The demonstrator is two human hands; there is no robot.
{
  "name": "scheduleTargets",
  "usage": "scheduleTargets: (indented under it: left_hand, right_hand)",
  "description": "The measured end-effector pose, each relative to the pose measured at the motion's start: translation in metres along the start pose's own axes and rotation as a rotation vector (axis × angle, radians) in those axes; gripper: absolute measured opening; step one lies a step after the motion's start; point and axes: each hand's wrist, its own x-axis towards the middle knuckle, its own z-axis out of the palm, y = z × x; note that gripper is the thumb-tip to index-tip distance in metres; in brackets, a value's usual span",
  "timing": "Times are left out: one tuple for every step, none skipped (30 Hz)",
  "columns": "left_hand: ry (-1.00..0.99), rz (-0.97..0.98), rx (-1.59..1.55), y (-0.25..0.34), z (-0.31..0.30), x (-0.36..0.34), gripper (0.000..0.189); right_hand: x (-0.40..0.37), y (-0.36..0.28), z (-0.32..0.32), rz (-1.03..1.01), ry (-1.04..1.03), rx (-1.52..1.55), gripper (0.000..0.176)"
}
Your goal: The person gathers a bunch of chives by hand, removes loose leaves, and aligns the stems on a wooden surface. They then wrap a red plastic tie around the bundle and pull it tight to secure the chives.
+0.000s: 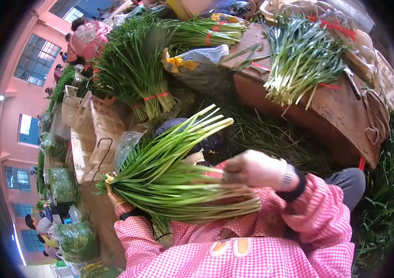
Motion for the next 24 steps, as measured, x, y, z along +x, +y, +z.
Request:
scheduleTargets:
  left_hand:
    - [0.089,0.048,0.148,-0.004,0.009,-0.011,0.024]
    - [0.078,0.067,0.116,-0.003,0.004,-0.009,0.024]
    - [0.067,0.083,0.086,-0.003,-0.006,-0.006,0.024]
    - [0.047,0.095,0.058,-0.003,-0.016,0.001,0.023]
    - [0.123,0.142,0.222,-0.001,-0.039,0.013,0.053]
    - [0.094,0.131,0.194,-0.004,-0.024,0.007,0.043]
    - [0.071,0.108,0.179,-0.004,-0.011,-0.004,0.034]
    - [0.033,0.086,0.16,-0.006,0.003,-0.007,0.026]
    - [0.063,0.092,0.132,-0.004,-0.008,0.002,0.027]
    - [0.037,0.092,0.147,-0.006,-0.005,0.001,0.027]
    - [0.01,0.093,0.161,-0.007,0.003,-0.003,0.027]
    - [-0.02,0.096,0.177,-0.008,0.013,-0.007,0.027]
    - [0.003,0.082,0.242,-0.009,0.035,-0.018,0.026]
    - [0.019,0.111,0.218,-0.008,0.03,-0.011,0.026]
    - [0.039,0.142,0.193,-0.007,0.02,-0.003,0.027]
    - [0.063,0.174,0.167,-0.005,0.009,0.002,0.027]
    - [0.019,0.167,0.187,-0.003,0.008,-0.002,0.028]
    - [-0.026,0.161,0.212,-0.001,0.007,-0.002,0.028]
    - [-0.068,0.153,0.236,0.001,0.005,-0.001,0.028]
    - [-0.11,0.141,0.26,0.002,0.002,-0.002,0.029]
    - [-0.073,0.135,0.226,0.0,0.003,-0.004,0.028]
    - [-0.038,0.126,0.19,-0.003,0.005,-0.004,0.028]
    - [-0.006,0.116,0.154,-0.005,0.009,-0.004,0.027]
    - [0.003,0.103,0.192,-0.008,0.014,-0.006,0.026]
  right_hand:
    - [-0.01,0.002,-0.003,0.003,0.061,0.012,0.022]
    - [-0.022,0.009,-0.008,0.009,0.124,0.024,0.019]
    - [-0.032,0.032,-0.02,0.182,0.195,-0.25,0.016]
    - [-0.036,0.049,-0.03,0.356,0.273,-0.526,0.013]
    - [-0.036,0.037,-0.035,0.326,0.393,-0.287,0.011]
    - [-0.036,0.023,-0.037,0.295,0.497,-0.04,0.011]
    - [-0.028,0.015,-0.035,0.064,0.56,-0.203,0.013]
    - [-0.013,-0.006,-0.029,-0.038,0.626,-0.198,0.012]
    - [0.0,-0.029,-0.031,-0.089,0.559,-0.306,0.015]
    - [0.018,-0.034,-0.03,-0.254,0.555,-0.656,0.023]
    - [0.035,-0.046,-0.027,-0.287,0.517,-0.707,0.032]
    - [0.052,-0.039,-0.02,-0.335,0.498,-0.702,0.04]
    - [0.069,-0.044,-0.011,-0.315,0.489,-0.894,0.04]
    - [0.084,-0.042,-0.004,-0.329,0.464,-0.901,0.036]
    - [0.095,-0.032,0.0,-0.405,0.418,-0.875,0.036]
    - [0.105,-0.021,0.003,-0.484,0.368,-0.847,0.036]
    - [0.105,-0.015,0.009,-0.424,0.416,-0.423,0.034]
    - [0.1,-0.008,0.015,-0.351,0.446,-0.001,0.032]
    - [0.098,-0.001,0.02,-0.263,0.46,0.42,0.03]
    - [0.103,0.008,0.021,-0.223,0.547,1.228,0.017]
    - [0.088,0.001,-0.006,-0.22,0.575,0.753,0.015]
    - [0.081,0.0,-0.021,-0.091,0.668,0.752,0.014]
    - [0.077,-0.004,-0.031,0.047,0.822,1.07,0.015]
    - [0.067,0.002,-0.04,-0.005,0.878,1.209,0.017]
